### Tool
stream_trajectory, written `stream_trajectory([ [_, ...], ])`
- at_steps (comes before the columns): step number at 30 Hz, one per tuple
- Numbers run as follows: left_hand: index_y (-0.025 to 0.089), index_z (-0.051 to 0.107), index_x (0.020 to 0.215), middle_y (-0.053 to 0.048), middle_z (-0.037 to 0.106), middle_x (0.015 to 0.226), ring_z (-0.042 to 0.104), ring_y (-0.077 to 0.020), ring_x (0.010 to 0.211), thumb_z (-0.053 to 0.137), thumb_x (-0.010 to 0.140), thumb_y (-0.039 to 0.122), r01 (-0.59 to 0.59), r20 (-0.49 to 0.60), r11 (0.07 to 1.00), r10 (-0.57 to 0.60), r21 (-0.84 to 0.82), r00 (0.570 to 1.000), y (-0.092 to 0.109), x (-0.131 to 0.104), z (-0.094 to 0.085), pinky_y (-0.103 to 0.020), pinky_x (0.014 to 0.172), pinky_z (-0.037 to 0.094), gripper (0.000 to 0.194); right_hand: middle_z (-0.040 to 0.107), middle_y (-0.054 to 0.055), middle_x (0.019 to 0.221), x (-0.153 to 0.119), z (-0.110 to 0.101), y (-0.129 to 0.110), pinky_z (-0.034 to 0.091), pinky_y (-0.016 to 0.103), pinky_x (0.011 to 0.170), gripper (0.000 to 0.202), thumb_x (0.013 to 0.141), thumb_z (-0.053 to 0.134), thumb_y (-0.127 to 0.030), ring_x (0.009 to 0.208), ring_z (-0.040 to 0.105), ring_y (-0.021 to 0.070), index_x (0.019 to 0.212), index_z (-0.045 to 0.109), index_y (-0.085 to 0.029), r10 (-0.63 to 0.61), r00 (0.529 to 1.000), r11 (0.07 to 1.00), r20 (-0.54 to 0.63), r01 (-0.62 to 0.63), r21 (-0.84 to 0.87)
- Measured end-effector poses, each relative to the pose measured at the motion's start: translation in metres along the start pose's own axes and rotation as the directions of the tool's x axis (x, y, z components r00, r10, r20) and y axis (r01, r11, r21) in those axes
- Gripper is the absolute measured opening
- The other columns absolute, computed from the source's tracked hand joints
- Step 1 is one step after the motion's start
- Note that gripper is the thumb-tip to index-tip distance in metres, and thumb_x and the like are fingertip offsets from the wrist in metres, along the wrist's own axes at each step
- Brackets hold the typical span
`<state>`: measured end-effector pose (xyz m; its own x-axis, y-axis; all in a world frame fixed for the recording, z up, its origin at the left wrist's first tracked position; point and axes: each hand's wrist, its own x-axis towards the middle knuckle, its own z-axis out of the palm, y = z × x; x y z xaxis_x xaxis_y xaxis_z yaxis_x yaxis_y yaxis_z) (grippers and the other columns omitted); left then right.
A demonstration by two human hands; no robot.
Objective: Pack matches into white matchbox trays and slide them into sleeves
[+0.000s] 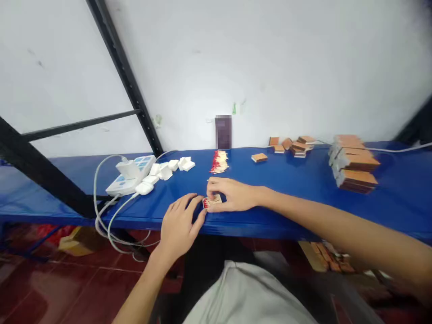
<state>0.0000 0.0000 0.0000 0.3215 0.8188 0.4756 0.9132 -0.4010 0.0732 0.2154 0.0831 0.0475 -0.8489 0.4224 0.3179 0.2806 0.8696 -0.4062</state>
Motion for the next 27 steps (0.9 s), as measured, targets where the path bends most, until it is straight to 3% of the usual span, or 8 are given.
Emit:
stream_trajectory([
  [6, 0.025, 0.055, 0.124, -0.005, 0.057, 0.131, 0.053, -0.0242, 0.121, 0.041, 0.098, 0.040, -0.009, -0.022, 1.000, 0.009, -0.012, 1.000, 0.0014, 0.0003, -0.0014, -0.040, 0.099, 0.042, 0.033, 0.056, 0.003, 0.090, 0.0005, -0.0007, -0.0005, 0.043, 0.028, 0.076, 0.009, 0.088, 0.057, -0.026, 0.079, 0.053, 0.0137, 0.088, 0.060, -0.017, -0.028, 1.000, 0.999, 0.004, 0.028, 0.026],
  [10, 0.025, 0.055, 0.124, -0.005, 0.057, 0.131, 0.053, -0.0239, 0.121, 0.041, 0.098, 0.039, -0.007, -0.028, 1.000, 0.007, -0.021, 1.000, 0.0003, 0.0010, -0.0004, -0.040, 0.100, 0.041, 0.033, 0.058, 0.002, 0.087, 0.0000, -0.0024, 0.0026, 0.043, 0.026, 0.071, 0.006, 0.085, 0.056, -0.016, 0.076, 0.053, 0.0127, 0.085, 0.062, -0.017, -0.024, 1.000, 0.999, -0.004, 0.024, 0.034],
  [27, 0.026, 0.054, 0.125, -0.004, 0.057, 0.131, 0.052, -0.0234, 0.121, 0.040, 0.099, 0.041, 0.000, -0.011, 1.000, 0.000, -0.032, 1.000, 0.0008, 0.0017, -0.0015, -0.040, 0.100, 0.040, 0.033, 0.063, 0.004, 0.092, -0.0002, -0.0042, 0.0071, 0.047, 0.025, 0.072, 0.014, 0.085, 0.059, -0.019, 0.075, 0.057, 0.0115, 0.091, 0.071, -0.017, 0.004, 1.000, 0.991, 0.009, -0.005, 0.131],
])
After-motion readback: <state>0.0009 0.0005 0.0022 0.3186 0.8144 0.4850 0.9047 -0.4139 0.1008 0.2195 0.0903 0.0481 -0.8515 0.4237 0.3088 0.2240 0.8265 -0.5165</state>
